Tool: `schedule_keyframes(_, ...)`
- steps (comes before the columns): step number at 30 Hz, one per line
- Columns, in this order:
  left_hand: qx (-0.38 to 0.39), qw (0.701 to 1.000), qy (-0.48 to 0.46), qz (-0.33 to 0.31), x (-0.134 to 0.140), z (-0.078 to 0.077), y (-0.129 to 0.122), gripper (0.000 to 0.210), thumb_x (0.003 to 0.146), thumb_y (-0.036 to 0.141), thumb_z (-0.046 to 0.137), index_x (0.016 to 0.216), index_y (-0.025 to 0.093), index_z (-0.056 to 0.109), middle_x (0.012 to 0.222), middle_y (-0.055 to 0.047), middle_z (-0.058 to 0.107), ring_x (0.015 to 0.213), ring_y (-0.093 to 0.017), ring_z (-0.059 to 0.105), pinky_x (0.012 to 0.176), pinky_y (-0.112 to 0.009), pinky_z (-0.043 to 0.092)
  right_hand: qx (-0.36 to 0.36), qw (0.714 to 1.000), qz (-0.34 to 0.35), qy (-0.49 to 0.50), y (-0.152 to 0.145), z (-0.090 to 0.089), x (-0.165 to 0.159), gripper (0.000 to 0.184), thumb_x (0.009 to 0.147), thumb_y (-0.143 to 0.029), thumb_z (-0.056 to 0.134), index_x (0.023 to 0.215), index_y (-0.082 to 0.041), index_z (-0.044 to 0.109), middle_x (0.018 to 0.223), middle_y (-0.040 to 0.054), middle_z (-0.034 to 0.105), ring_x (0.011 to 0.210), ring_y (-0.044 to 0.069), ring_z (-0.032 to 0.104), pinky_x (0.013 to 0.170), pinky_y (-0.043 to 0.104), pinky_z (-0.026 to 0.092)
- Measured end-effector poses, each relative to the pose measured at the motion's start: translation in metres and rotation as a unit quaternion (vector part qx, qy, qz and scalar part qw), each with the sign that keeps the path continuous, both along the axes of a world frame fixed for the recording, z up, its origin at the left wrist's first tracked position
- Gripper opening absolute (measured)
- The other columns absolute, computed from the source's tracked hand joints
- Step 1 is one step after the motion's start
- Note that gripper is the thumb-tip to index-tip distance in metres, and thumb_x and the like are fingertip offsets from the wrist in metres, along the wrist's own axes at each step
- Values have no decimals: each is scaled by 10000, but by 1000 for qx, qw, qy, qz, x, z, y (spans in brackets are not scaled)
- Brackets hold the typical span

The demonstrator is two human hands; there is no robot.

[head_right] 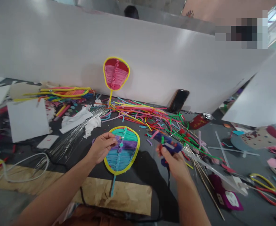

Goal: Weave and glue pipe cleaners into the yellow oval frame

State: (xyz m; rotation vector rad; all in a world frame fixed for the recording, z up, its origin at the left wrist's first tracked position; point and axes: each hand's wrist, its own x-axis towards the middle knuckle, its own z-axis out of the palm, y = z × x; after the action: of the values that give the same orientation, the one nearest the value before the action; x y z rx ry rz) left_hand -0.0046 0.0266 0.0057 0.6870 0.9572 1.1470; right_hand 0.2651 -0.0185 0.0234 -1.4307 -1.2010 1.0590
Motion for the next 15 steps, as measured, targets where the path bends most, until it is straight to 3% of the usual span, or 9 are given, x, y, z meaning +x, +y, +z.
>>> schedule_keyframes(2,-3,1000,5,1,0,1,-1,163,583,163,728,587,138,567,550,23,599,544,-69,526,538,-181,383,3,993,90,-73,-1,2,-18,370,803,-533,556,746,-183,660,752,69,655,740,200,604,631,294,504)
schedule_keyframes(5,-10,1000,14,7,0,3,-1,159,578,160,722,600,138,566,513,32,576,510,-62,504,510,-171,369,47,979,185,-77,0,0,-41,377,850,-525,486,763,-199,654,786,59,655,793,205,604,708,313,504)
schedule_keyframes(10,-14,1000,16,8,0,1,-1,197,591,166,746,705,143,587,531,45,589,494,-54,507,501,-160,389,92,973,199,-67,-4,-16,-58,354,882,-491,453,785,-201,631,763,48,630,726,180,604,679,300,510)
schedule_keyframes(15,-25,999,30,-24,-1,-4,-2,393,638,266,771,984,154,620,641,25,663,593,-89,607,604,-197,474,122,971,193,-76,-7,-24,-60,283,889,-428,471,793,-203,612,756,45,630,692,169,606,646,279,519)
